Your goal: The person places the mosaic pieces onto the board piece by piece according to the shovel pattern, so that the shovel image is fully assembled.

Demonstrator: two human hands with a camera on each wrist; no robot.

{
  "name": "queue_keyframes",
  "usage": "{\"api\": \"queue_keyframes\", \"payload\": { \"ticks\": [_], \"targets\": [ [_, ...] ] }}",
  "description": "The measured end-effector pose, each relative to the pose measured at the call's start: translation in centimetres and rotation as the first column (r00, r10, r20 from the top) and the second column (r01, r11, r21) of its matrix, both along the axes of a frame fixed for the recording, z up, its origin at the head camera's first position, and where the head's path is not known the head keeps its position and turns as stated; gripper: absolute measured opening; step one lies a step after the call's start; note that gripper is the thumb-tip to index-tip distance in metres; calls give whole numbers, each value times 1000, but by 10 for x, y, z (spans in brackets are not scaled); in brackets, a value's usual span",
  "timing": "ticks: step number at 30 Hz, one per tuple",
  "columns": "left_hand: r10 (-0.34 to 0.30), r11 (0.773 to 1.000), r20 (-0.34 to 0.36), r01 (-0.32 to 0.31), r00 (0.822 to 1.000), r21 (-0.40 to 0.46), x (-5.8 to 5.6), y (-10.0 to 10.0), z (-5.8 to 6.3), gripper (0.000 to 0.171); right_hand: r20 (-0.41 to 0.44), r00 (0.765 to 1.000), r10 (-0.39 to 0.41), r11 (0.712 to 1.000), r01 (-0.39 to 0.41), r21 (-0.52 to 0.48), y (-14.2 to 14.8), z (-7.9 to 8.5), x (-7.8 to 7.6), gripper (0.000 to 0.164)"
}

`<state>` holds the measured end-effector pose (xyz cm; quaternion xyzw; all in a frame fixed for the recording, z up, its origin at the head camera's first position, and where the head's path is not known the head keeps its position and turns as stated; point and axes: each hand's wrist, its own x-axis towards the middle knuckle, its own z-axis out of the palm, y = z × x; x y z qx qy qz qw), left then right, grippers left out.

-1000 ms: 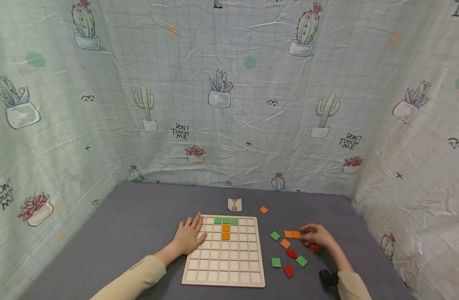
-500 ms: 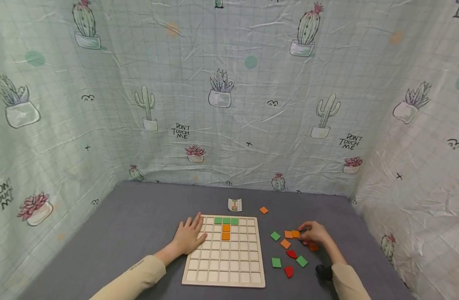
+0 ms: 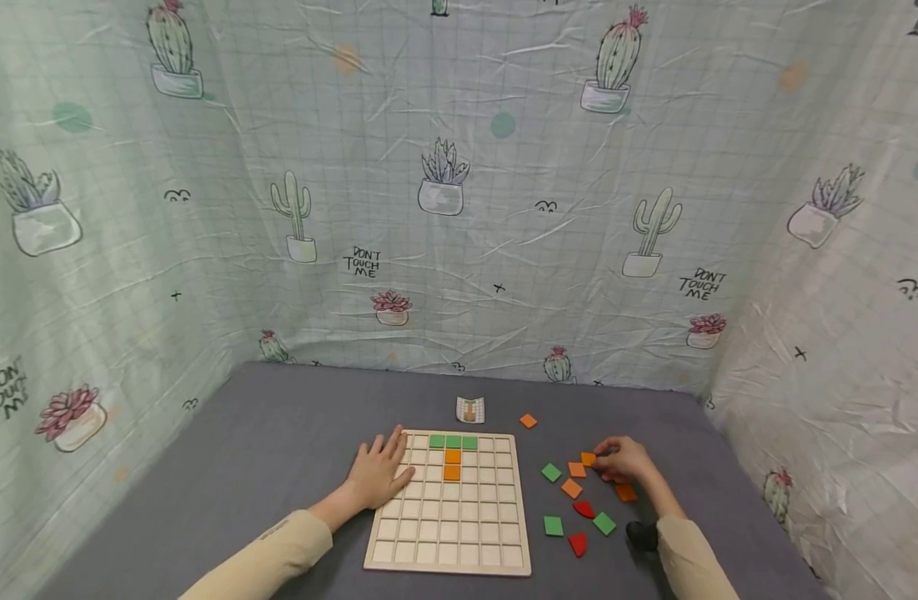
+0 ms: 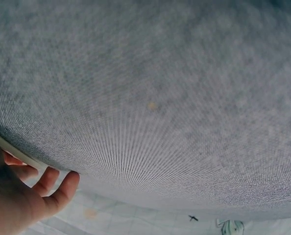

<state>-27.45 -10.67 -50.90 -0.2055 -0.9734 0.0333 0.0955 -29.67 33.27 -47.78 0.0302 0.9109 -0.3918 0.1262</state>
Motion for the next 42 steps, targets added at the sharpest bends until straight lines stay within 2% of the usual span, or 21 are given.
{"api": "queue_keyframes", "payload": {
  "ticks": [6,19,25,32,42],
  "targets": [
    [-4,1000,-8,4,1000,9,0,0,2,63,5,1000,-4,999,4,-46,3,-1,-1,30],
    [-14,1000,0,14,1000,22,0,-1,5,62,30,996,86,993,-83,-81,6,3,1,42],
    [-14,999,0,14,1000,29,1,0,5,62,18,998,58,997,-56,-60,2,2,3,43],
    [-14,1000,0,14,1000,22,3,0,4,62,28,1000,6,1000,-6,-28,1,-1,5,36],
    [-9,1000,-2,9,1000,5,3,1,5,62,-15,1000,18,1000,-19,-23,0,-1,6,33]
  ]
}}
